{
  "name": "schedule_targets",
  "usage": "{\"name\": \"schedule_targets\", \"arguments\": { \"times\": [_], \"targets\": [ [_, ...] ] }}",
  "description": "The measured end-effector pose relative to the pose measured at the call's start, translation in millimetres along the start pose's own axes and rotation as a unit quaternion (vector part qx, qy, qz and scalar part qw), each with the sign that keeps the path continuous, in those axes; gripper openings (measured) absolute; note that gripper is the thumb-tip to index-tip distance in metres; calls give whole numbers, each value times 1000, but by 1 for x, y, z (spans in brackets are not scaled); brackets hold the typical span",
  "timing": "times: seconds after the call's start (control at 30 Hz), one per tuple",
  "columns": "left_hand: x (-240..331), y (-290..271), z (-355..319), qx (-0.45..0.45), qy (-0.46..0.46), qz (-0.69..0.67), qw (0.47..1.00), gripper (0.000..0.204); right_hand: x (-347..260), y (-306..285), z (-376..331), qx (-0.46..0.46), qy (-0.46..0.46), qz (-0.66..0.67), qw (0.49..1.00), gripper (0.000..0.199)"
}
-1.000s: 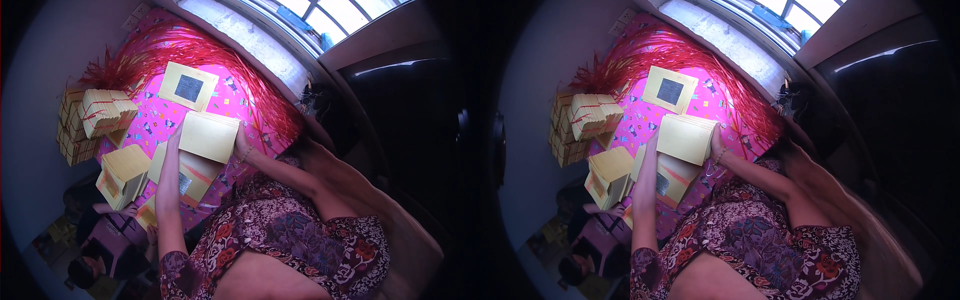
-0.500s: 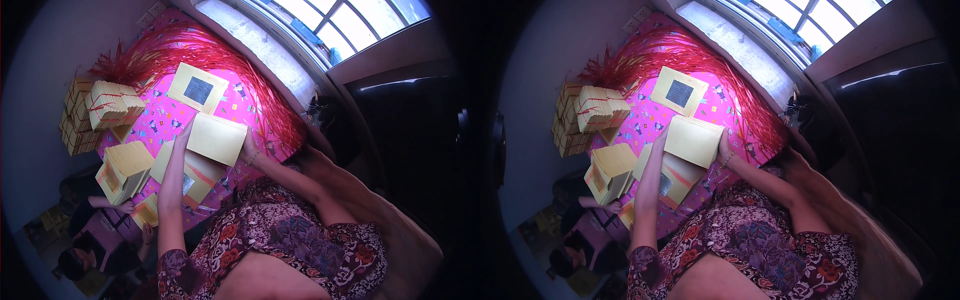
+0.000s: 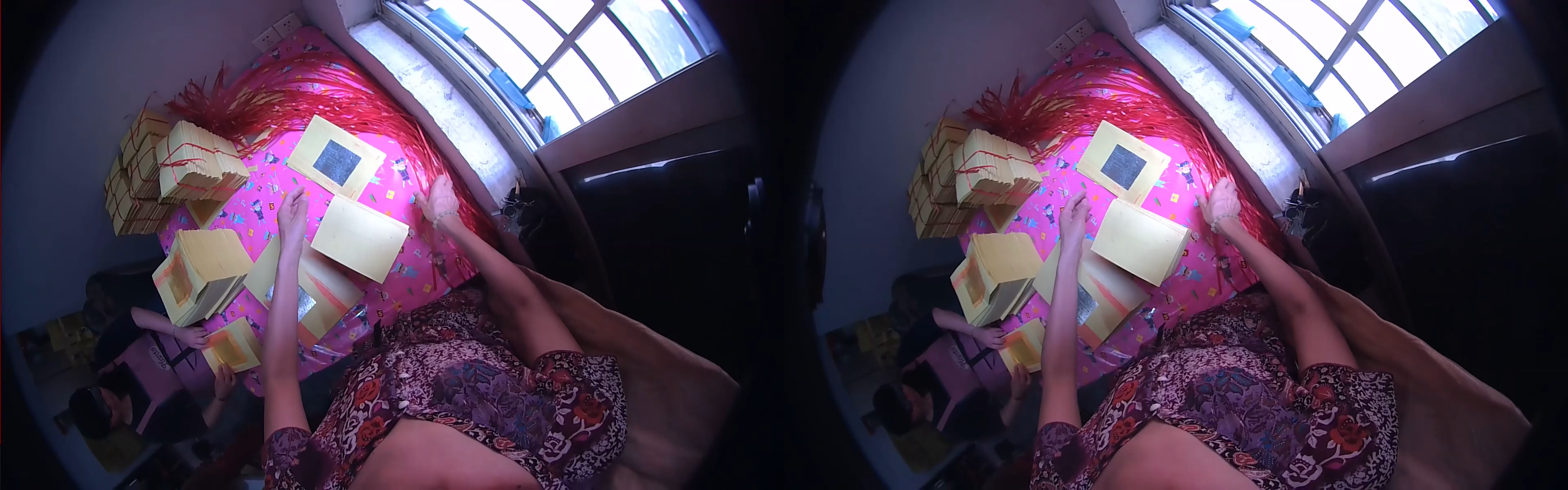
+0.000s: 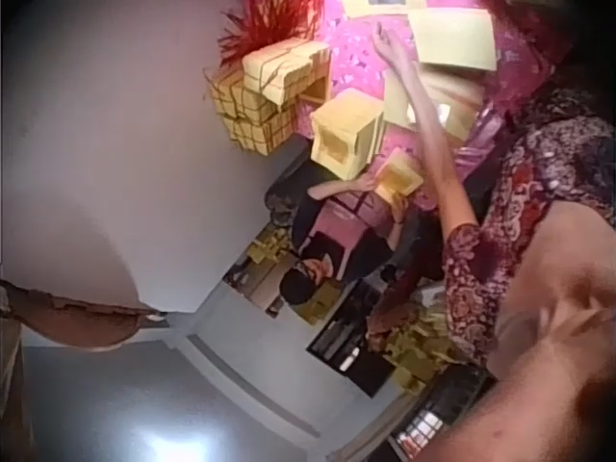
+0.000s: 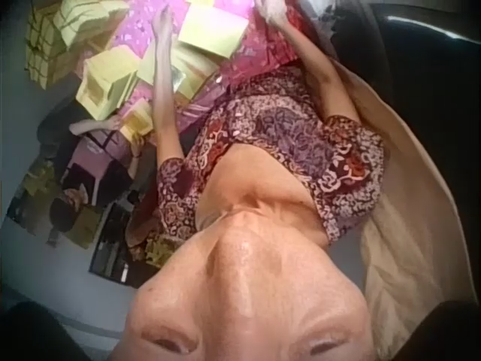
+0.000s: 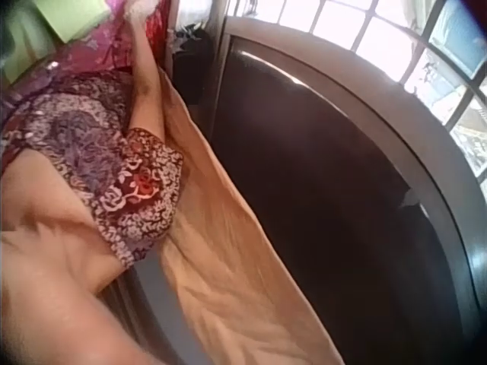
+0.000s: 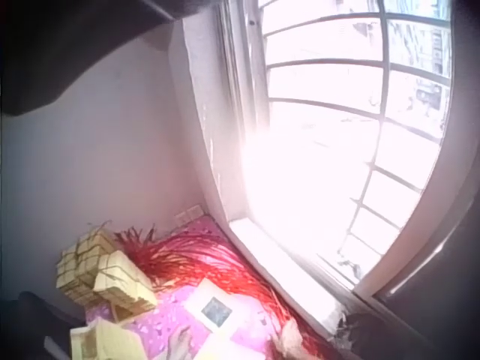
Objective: Bundling stacks of joss paper using red string.
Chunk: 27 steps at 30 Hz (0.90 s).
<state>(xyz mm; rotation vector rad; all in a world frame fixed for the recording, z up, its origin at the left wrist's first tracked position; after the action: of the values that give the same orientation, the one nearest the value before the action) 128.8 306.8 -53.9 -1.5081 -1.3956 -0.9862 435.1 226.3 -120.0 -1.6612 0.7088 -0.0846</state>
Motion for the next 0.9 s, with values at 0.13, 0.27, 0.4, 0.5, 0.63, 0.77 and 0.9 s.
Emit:
{"name": "schedule_targets", "arguments": {
  "times": [0.13, 0.27, 0.4, 0.5, 0.63, 0.77, 0.9],
  "targets": [
    [34, 28, -13, 31, 131, -4, 991, 26, 7, 12, 10, 15, -53, 25, 998, 25],
    [68, 68, -37, -38, 40, 16, 998, 27, -29, -71, -12, 64, -190, 126, 972, 17],
    [82, 108, -49, -201, -177, -159, 950, 57, -60, -130, -45, 68, -331, 85, 937, 11],
    [74, 116, -35, -178, -179, -476, 842, 43, -64, -147, -60, 82, -383, 55, 918, 10],
    [85, 111, -24, -140, -137, -620, 760, 20, -54, -153, -69, 182, -290, 169, 924, 10],
    [106, 123, -37, -139, -27, -604, 784, 19, -69, -152, -91, 108, -312, 290, 899, 12],
    [123, 138, -67, -177, 83, -575, 795, 20, -92, -128, -81, -283, -192, 557, 757, 26]
  ]
}}
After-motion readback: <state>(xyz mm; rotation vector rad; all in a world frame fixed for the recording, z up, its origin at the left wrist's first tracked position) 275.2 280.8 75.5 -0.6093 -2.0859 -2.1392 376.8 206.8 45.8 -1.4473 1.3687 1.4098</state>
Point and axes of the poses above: each hand's wrist, its own z-axis towards the middle knuckle, its own y-axis out of the palm, x = y × z, the point moved 1 cm from there along z, towards the middle knuckle, and after that the axes turned 13 degrees about -z, right-handed, at the moved point
